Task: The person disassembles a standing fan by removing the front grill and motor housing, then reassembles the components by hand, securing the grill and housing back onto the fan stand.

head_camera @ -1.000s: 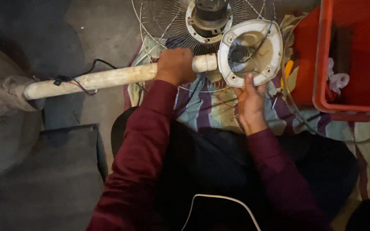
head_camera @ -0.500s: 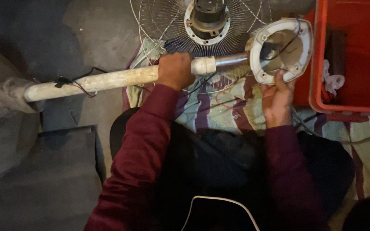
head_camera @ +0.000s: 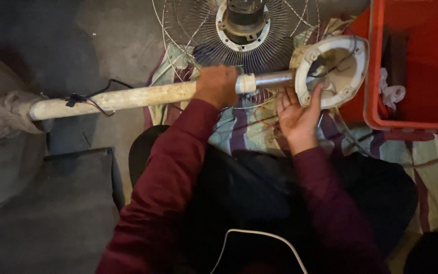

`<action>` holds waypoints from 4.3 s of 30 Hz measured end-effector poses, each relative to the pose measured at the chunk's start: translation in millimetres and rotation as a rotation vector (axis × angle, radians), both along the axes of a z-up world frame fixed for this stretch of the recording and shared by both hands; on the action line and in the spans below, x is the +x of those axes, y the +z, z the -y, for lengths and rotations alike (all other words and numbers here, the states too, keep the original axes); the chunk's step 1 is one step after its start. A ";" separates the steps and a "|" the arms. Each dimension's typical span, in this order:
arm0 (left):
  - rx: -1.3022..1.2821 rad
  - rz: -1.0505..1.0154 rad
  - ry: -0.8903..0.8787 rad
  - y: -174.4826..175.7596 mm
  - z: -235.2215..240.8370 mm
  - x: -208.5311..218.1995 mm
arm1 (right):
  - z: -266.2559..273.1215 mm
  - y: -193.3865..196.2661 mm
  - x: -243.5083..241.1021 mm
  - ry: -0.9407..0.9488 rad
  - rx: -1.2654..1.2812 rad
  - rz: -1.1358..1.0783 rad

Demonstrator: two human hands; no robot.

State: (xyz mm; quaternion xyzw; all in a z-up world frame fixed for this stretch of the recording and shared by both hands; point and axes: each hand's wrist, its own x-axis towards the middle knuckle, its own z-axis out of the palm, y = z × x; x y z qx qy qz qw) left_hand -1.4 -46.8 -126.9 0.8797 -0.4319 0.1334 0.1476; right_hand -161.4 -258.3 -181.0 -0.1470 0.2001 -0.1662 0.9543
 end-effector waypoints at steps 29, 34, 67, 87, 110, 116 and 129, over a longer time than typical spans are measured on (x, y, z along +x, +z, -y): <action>0.222 -0.314 -0.019 14.3 10.9 -3.1 | -63.8 18.5 20.3 0.261 -0.203 -0.266; 0.221 -0.263 -0.038 4.3 10.4 -5.2 | -61.4 12.6 22.5 0.173 -0.265 -0.448; 0.063 -0.134 0.041 77.6 -55.1 -2.5 | -35.7 99.1 17.8 0.069 -0.287 0.218; 0.071 -0.391 -0.152 157.0 -38.0 -40.9 | 12.3 130.2 -26.1 -0.083 -0.403 0.213; -0.270 0.022 -0.252 108.9 48.1 -71.1 | 30.5 115.6 -21.0 -0.103 -0.348 0.326; -0.236 -0.016 -0.250 115.9 50.8 -70.8 | 33.9 112.6 -22.6 -0.083 -0.316 0.331; -0.129 0.027 -0.121 113.0 46.8 -69.4 | -0.2 110.4 -11.8 0.093 -0.399 0.171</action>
